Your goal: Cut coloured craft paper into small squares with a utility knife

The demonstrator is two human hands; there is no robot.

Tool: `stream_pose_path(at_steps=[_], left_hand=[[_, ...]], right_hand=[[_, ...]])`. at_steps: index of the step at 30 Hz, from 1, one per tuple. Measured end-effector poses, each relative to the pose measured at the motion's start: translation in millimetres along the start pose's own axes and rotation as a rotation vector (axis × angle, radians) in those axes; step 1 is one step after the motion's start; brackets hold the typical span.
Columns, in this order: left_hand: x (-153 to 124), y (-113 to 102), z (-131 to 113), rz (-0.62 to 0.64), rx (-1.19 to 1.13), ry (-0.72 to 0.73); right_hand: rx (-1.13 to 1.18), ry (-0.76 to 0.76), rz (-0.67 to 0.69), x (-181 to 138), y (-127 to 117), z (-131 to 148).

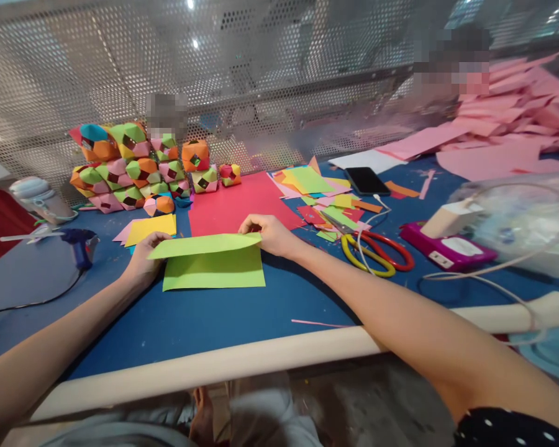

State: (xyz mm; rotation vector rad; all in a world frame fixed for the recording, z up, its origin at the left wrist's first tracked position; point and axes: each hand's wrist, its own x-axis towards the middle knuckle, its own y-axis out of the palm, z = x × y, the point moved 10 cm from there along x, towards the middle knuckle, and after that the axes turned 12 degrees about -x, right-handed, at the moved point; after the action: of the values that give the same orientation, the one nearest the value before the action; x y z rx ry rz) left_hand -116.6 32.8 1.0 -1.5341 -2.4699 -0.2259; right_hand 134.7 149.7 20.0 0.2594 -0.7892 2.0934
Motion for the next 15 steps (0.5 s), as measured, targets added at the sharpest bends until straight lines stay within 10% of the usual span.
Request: stream_pose_path(at_steps=[15], left_hand=[[-45,48,-39,0.643,0.784,0.585]], right_hand=[[-0.418,-0.436,0.269,-17,33,15]])
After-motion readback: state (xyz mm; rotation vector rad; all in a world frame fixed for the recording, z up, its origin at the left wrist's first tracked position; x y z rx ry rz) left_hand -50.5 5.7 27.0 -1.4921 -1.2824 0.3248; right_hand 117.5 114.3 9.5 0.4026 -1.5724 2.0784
